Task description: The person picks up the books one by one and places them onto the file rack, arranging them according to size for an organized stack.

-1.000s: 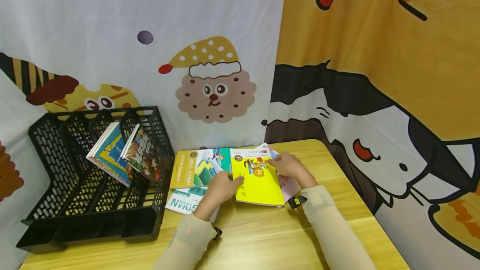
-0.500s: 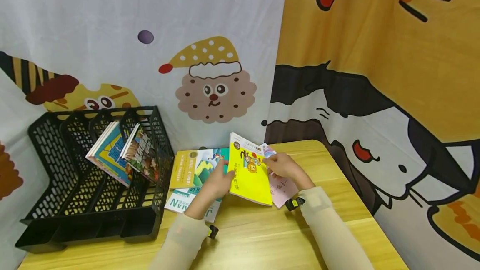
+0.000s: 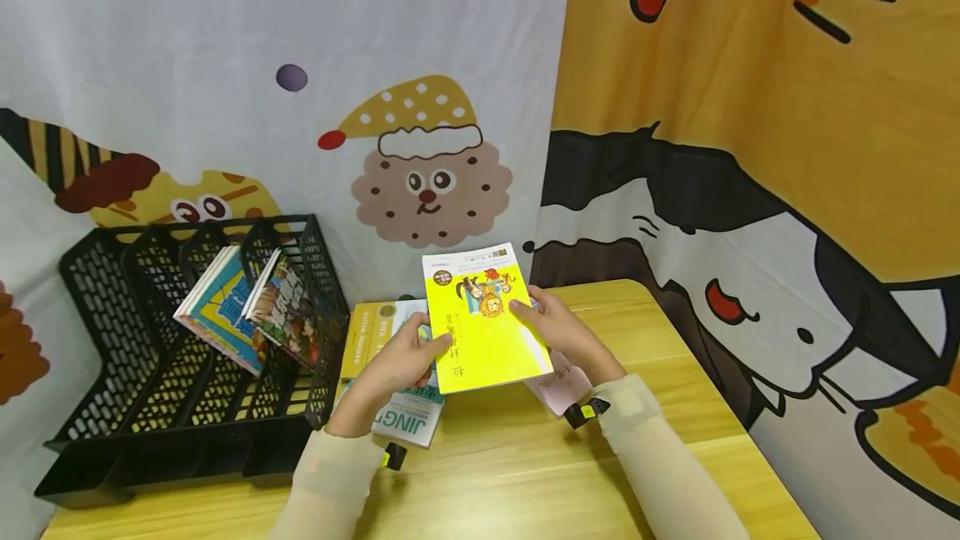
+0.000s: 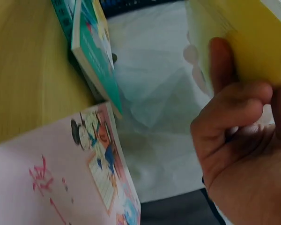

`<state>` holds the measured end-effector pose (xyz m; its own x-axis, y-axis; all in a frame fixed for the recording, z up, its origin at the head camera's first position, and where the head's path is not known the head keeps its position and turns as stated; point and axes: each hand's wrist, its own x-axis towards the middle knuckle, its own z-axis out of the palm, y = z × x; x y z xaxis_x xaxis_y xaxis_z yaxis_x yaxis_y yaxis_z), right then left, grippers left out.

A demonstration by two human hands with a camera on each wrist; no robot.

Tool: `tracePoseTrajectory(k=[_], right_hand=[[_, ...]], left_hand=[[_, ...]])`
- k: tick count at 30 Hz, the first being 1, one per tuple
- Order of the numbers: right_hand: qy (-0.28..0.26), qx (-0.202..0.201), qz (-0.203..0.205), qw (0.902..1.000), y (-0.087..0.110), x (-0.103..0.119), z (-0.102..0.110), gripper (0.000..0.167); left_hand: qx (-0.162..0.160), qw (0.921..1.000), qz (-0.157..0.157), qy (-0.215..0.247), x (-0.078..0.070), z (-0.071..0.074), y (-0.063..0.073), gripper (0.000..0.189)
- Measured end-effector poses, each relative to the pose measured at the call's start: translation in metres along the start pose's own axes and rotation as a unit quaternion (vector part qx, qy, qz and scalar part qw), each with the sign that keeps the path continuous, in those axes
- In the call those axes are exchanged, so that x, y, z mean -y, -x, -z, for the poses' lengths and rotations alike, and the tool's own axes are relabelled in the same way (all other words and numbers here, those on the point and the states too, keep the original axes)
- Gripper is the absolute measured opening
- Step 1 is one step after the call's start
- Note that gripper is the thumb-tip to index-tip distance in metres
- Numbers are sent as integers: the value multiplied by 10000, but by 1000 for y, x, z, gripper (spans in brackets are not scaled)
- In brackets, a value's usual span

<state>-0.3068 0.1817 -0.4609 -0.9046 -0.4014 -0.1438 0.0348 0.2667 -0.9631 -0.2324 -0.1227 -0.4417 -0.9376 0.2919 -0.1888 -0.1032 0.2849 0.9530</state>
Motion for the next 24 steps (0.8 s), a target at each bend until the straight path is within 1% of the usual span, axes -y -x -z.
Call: tracePoseTrajectory(k=[3, 5, 9, 11, 14, 16, 18, 21, 24], right_hand=[[-245, 142, 142, 9995, 3, 5, -5, 66], [-315, 198, 206, 9991, 5, 8, -7, 64], [-320, 296, 265, 9987, 6, 9, -8, 60], [-233, 332, 309, 9987, 5, 8, -7, 57], [-212, 213, 371, 9989, 2, 5, -4, 57], [-339, 51, 386, 9987, 0, 2, -3, 58], [-542, -90, 304, 9980, -2, 0, -1, 59], [-712, -81, 65, 9974, -4, -2, 2, 55], [-705, 27, -162, 9974, -5, -3, 3, 52]], left_hand=[[-163, 9998, 28, -122, 0, 1, 1, 44], [-300, 9994, 27, -170, 0, 1, 1, 47], [-493, 9987, -92, -114, 2, 2, -2, 45], [-626, 9979, -160, -56, 3, 3, -4, 41], [-753, 9970, -185, -18, 6, 9, -4, 38], [-614, 9980, -170, 3, 9, 14, -4, 37], [-345, 9993, -139, 2, 12, 19, -3, 41], [47, 10000, -83, -20, 16, 26, -2, 50], [240, 9995, -89, -203, 17, 29, 0, 54]])
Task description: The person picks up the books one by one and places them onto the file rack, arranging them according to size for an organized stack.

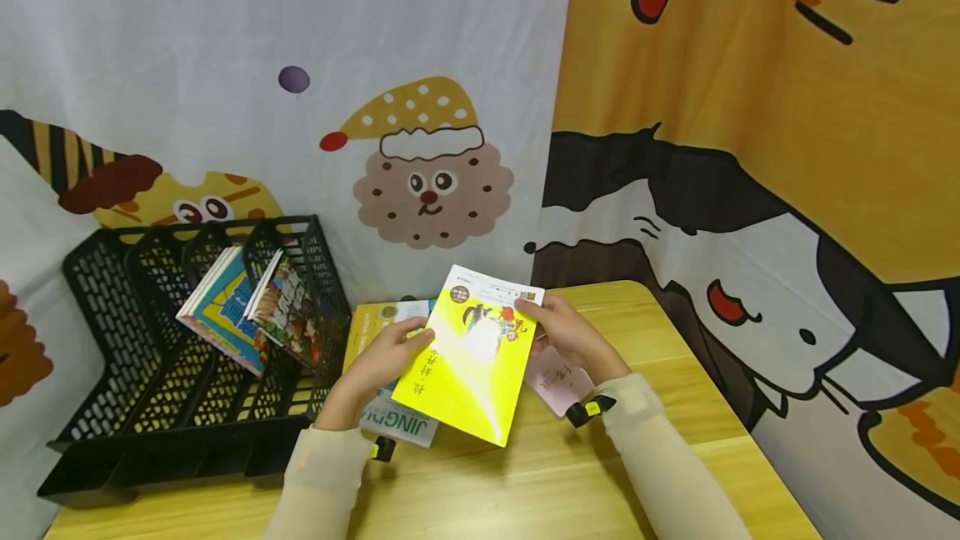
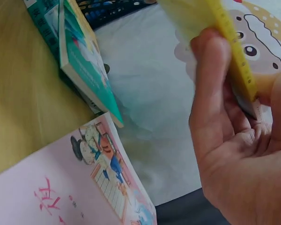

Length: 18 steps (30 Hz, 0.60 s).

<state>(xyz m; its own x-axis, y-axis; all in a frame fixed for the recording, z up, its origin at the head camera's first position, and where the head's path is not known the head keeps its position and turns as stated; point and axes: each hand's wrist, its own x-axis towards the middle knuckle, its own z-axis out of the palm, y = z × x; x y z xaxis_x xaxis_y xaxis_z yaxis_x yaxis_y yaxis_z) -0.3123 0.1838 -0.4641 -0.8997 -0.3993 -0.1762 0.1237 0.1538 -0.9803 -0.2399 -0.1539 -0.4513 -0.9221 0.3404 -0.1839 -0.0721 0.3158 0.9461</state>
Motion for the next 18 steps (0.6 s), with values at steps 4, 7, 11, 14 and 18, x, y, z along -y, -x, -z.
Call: tracePoseTrajectory(k=[4, 7, 11, 14, 18], right_hand=[[-143, -195, 13, 9997, 1, 3, 0, 50], [-503, -575, 184, 9969, 3, 6, -1, 50], [-737, -840, 394, 9930, 5, 9, 0, 52], [-647, -742, 469, 9940, 6, 9, 5, 53], [-382, -309, 428, 9979, 7, 5, 17, 53]], left_hand=[[190, 9988, -133, -442, 0, 1, 0, 51], [227, 9970, -149, -724, 2, 3, -1, 50], [33, 9977, -207, -638, 4, 8, 0, 45], [-100, 9990, -238, -353, 6, 15, 3, 52], [-72, 9998, -178, -106, 9, 27, 10, 58]])
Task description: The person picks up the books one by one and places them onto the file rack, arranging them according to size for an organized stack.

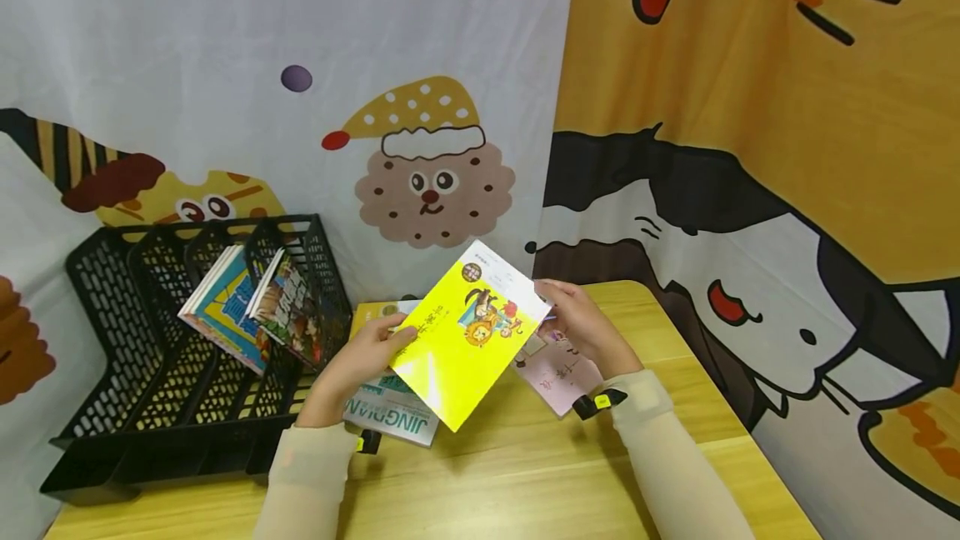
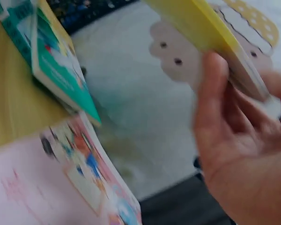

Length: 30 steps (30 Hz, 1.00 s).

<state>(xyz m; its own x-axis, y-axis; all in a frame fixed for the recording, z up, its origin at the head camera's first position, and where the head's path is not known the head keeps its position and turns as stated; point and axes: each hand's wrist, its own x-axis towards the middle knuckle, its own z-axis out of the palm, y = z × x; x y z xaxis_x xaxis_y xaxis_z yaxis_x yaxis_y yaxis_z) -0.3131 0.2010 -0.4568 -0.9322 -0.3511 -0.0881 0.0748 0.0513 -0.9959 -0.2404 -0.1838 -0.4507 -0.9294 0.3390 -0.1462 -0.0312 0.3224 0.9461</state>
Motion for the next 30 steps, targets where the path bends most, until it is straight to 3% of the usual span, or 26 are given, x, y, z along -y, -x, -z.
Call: tracePoseTrajectory(k=[3, 6, 9, 13, 15, 21, 25, 30], right_hand=[[404, 675, -239, 9966, 2, -4, 7, 54], [830, 1472, -488, 9844, 1, -9, 6, 52], [918, 1945, -551, 9750, -2, -15, 2, 49], [502, 1704, -545, 9826, -3, -17, -2, 48], [266, 1387, -517, 9886, -3, -16, -3, 50], [63, 724, -348, 9967, -3, -9, -7, 59], [163, 614, -163, 9978, -2, -6, -7, 56], [521, 556, -33, 9971, -1, -7, -2, 47]], left_hand=[[262, 9996, -29, -86, 2, 7, 3, 53], [526, 9983, -60, -243, 4, 8, 2, 52], [265, 9990, 73, -346, 5, 6, 0, 54], [-729, 9960, 467, -225, 5, 3, -6, 58], [-976, 9936, 563, -110, 4, 2, -8, 62], [-621, 9976, 290, -93, 1, 3, -7, 58], [-670, 9977, -63, -60, -3, 5, -2, 51], [-656, 9970, -286, -281, -4, 12, 6, 48]])
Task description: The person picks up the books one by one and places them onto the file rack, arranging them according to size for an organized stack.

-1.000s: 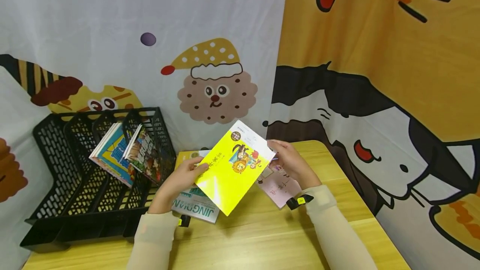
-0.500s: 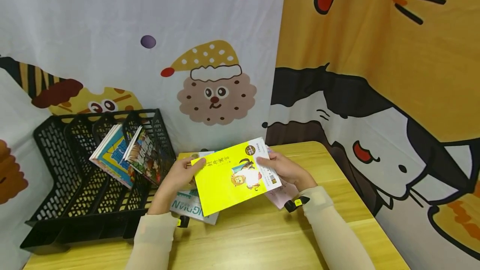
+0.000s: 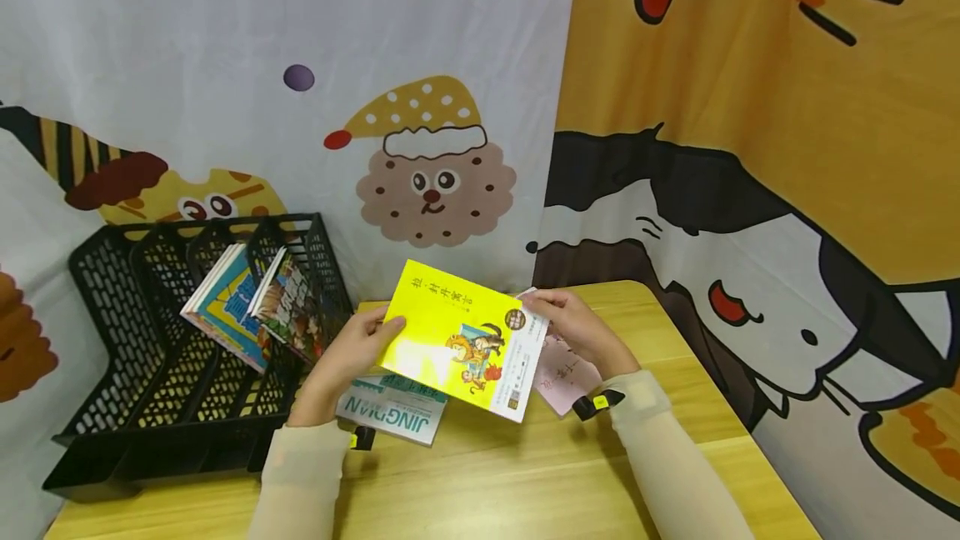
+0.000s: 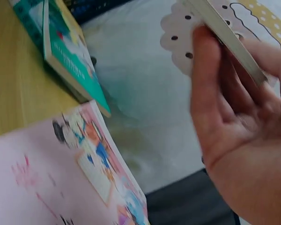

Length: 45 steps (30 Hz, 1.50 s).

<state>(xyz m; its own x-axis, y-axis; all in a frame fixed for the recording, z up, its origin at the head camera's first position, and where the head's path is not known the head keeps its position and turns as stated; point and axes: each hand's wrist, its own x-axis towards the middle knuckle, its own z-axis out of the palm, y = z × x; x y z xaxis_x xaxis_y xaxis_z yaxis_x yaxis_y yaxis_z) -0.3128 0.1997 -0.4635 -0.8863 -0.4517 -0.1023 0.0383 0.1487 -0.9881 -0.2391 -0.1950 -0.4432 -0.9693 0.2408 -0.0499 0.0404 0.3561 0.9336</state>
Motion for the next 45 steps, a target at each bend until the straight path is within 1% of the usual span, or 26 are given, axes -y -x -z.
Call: tracePoseTrajectory(k=[2, 3, 5, 7, 9, 11, 13, 14, 16, 17, 19, 21, 22, 24, 26, 27, 30, 33, 39, 42, 45], right_hand=[[378, 338, -94, 9987, 2, 0, 1, 43], [577, 634, -133, 9962, 3, 2, 0, 43], [1034, 1228, -187, 9869, 5, 3, -4, 39], [1369, 1708, -170, 9756, 5, 5, -9, 36], [1541, 1965, -146, 9682, 5, 6, -14, 33], [1591, 1912, -89, 9685, 3, 5, -17, 32], [1479, 1723, -54, 9739, 2, 5, -18, 32], [1405, 1581, -43, 9774, 2, 5, -19, 33], [1221, 1240, -55, 9847, 2, 6, -19, 34], [1135, 1095, -60, 9875, 3, 6, -20, 35], [927, 793, -89, 9925, 4, 7, -20, 38], [759, 571, -80, 9955, 3, 7, -21, 42], [687, 528, -71, 9962, 3, 7, -21, 44], [639, 568, -58, 9963, 1, 5, -23, 47], [673, 741, -56, 9950, 1, 5, -24, 48], [724, 853, -61, 9937, 1, 4, -25, 48], [944, 1146, -54, 9889, 0, 3, -26, 48], [1079, 1248, -61, 9863, 0, 3, -27, 49], [1137, 1178, 57, 9865, 0, 2, -28, 44], [1172, 1094, 116, 9870, -1, 0, -30, 40], [1095, 1019, 59, 9887, -1, -1, -33, 38]], left_hand=[[87, 9999, -48, -69, 1, 2, 1, 48], [118, 9999, -40, -52, 1, 2, 1, 48], [121, 9999, -26, -38, 2, -1, -1, 47], [-29, 10000, 76, -13, 3, -5, -3, 46], [-332, 9991, 245, 34, 3, -9, -5, 47], [-714, 9964, 438, 113, 1, -11, -5, 53], [-1057, 9926, 561, 194, 0, -10, -4, 59], [-1171, 9910, 602, 238, -1, -10, -3, 62], [-1244, 9903, 542, 301, -3, -8, -2, 65], [-1196, 9911, 478, 336, -3, -8, -2, 65], [-966, 9942, 301, 353, -5, -8, -2, 61], [-616, 9975, 67, 331, -6, -11, -4, 55], [-441, 9985, -21, 310, -7, -13, -5, 52], [-133, 9994, -231, 202, -8, -18, -7, 50], [-29, 9992, -353, 176, -9, -23, -8, 50], [-32, 9991, -401, 164, -10, -25, -8, 50], [-159, 9985, -491, 157, -11, -28, -7, 46], [-210, 9980, -594, 51, -13, -27, -5, 44], [-247, 9967, -761, -123, -17, -28, -2, 43], [-442, 9953, -785, -364, -19, -28, 0, 41], [-676, 9927, -816, -574, -21, -25, 3, 39]])
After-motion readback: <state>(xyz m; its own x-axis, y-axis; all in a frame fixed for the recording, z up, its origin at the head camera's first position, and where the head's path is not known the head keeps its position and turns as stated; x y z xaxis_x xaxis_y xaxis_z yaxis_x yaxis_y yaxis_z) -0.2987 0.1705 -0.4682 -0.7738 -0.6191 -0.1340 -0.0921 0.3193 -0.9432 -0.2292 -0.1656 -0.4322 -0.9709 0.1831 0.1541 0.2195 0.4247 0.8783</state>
